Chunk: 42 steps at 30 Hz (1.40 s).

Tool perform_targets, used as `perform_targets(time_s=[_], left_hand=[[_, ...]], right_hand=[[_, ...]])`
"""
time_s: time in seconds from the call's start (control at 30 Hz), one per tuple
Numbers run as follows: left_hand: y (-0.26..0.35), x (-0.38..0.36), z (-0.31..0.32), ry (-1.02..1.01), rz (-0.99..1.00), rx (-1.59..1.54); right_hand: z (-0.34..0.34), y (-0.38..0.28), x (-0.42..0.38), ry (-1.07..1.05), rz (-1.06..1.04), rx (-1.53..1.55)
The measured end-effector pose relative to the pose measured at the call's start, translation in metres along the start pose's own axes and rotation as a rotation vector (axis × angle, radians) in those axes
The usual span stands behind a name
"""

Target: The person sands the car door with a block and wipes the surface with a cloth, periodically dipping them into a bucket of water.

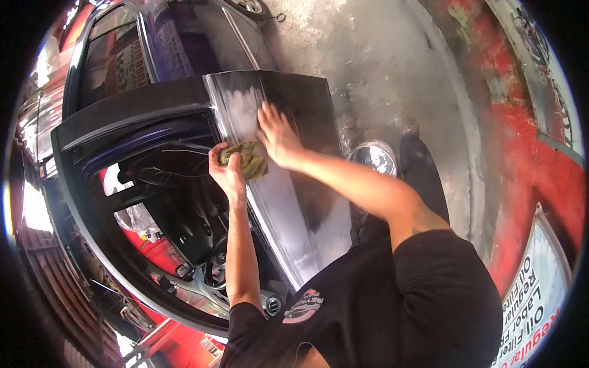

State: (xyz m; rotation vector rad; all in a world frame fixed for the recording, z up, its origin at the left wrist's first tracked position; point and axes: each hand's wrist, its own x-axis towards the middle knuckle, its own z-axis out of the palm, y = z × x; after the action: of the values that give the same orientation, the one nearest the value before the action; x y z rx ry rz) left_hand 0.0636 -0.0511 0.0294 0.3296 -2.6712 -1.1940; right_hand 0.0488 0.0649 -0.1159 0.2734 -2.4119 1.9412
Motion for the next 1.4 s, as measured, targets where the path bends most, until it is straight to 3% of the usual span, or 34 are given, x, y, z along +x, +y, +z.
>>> perform_targets(time_s=[0.1, 0.3, 0.43, 0.5, 0.63, 0.7, 0.83, 0.97, 1.17, 1.33, 1.4], left_hand=[[0.005, -0.001, 0.004, 0.005, 0.017, -0.023], [-0.001, 0.0, 0.002, -0.008, 0.009, -0.03], [-0.007, 0.001, 0.004, 0.002, 0.027, -0.102], [-0.002, -0.001, 0.003, 0.0, 0.004, -0.116], [0.0, 0.003, 0.003, -0.015, 0.039, -0.063], [0.006, 0.001, 0.002, 0.003, 0.02, 0.067], [-0.007, 0.001, 0.006, 0.011, -0.007, -0.118], [-0.006, 0.003, 0.003, -0.003, 0.047, -0.007], [-0.008, 0.003, 0.005, 0.006, 0.038, -0.045], [-0.008, 0.004, 0.003, -0.004, 0.053, -0.034], [-0.002, 0.002, 0.005, 0.007, 0.038, -0.014]], right_hand=[[-0.023, 0.022, 0.085, 0.114, 0.028, 0.038], [0.01, 0.013, -0.047, -0.074, 0.003, 0.004], [-0.017, 0.033, 0.055, 0.111, -0.049, -0.082], [-0.029, 0.031, 0.061, 0.085, -0.041, -0.119], [0.011, 0.017, -0.025, 0.089, -0.01, -0.097], [0.009, 0.015, -0.008, 0.124, -0.017, -0.097], [-0.023, 0.032, 0.069, 0.146, -0.077, -0.199], [-0.001, 0.018, -0.006, 0.067, -0.026, -0.101], [-0.03, 0.034, 0.065, 0.111, -0.071, -0.234], [-0.005, 0.023, -0.008, 0.051, -0.007, -0.139], [-0.013, 0.029, 0.011, 0.073, -0.053, -0.168]])
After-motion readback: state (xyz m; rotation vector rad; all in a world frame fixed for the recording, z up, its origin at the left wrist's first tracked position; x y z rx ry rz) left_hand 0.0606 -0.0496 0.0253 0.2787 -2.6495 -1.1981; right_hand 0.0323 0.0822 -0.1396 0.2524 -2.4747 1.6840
